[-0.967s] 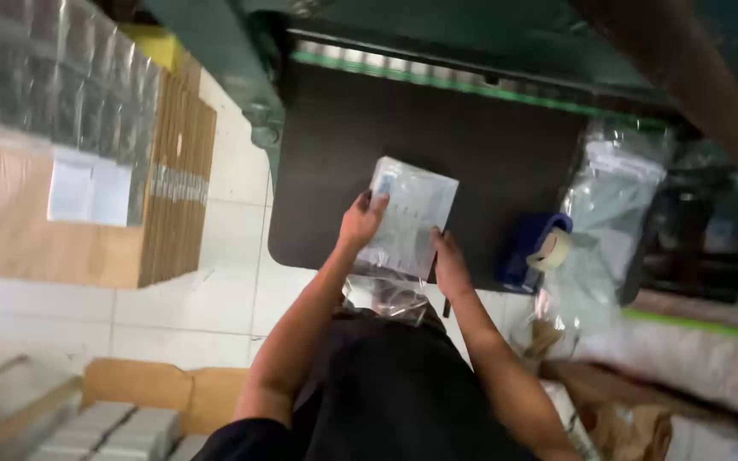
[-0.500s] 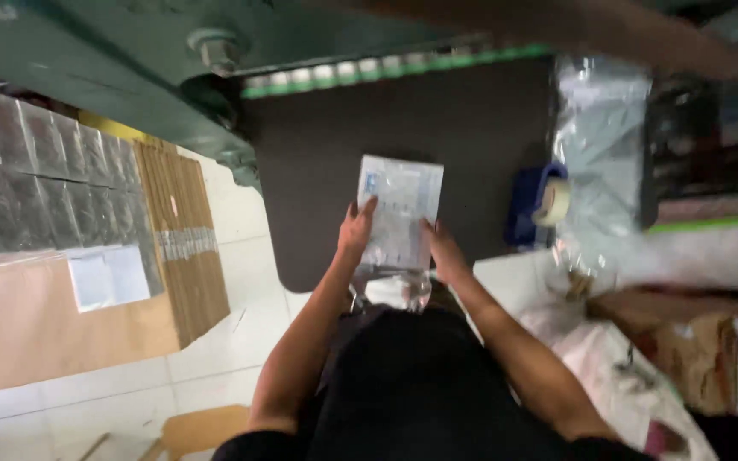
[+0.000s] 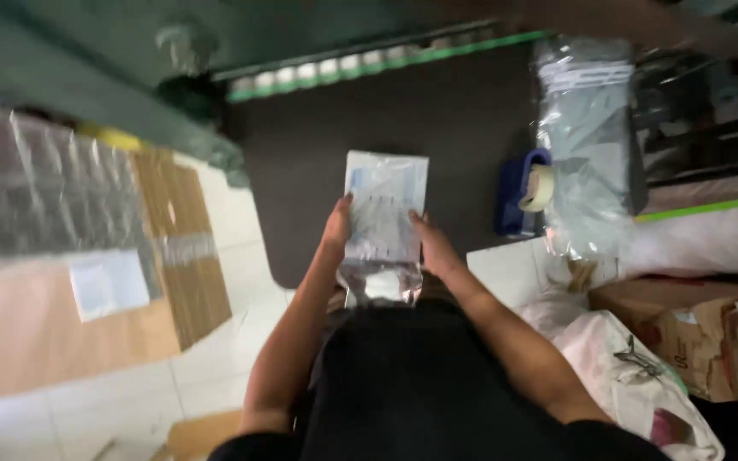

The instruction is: The person places a white box into a clear plastic bag on a table, then retrieves another white box from a stack on the floor and places it on the table. They continue to handle the boxes and plastic bags, preparing them for packing.

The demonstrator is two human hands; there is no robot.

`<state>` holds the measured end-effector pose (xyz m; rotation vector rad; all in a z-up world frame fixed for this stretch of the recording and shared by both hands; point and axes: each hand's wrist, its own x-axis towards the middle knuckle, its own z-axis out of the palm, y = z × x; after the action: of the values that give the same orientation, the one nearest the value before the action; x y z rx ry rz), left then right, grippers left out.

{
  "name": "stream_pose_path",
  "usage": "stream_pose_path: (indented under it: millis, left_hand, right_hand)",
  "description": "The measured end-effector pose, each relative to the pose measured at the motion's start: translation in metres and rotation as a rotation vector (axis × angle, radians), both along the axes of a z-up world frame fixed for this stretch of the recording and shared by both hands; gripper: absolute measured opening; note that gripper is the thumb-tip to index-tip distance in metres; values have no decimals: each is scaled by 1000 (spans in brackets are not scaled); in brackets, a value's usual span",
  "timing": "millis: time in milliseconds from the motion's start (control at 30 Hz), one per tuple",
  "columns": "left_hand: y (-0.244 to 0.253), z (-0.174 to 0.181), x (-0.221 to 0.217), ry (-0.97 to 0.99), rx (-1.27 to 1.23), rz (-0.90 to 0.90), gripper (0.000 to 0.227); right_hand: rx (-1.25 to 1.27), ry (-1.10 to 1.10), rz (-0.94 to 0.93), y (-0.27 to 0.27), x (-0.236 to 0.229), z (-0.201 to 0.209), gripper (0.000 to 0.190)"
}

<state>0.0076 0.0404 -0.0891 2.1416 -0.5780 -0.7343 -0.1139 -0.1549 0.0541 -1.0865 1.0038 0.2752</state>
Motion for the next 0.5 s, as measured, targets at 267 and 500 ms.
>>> stream_pose_path:
  millis: [267,500]
  left_hand:
    - [-44,131,26,697,-106,429,74]
    - [-102,60,87,-1635,349,-215,36]
  right_hand:
    - [91,-65,-316,32,7,65,84]
    - [342,-110,-431,27,-61,-52,46]
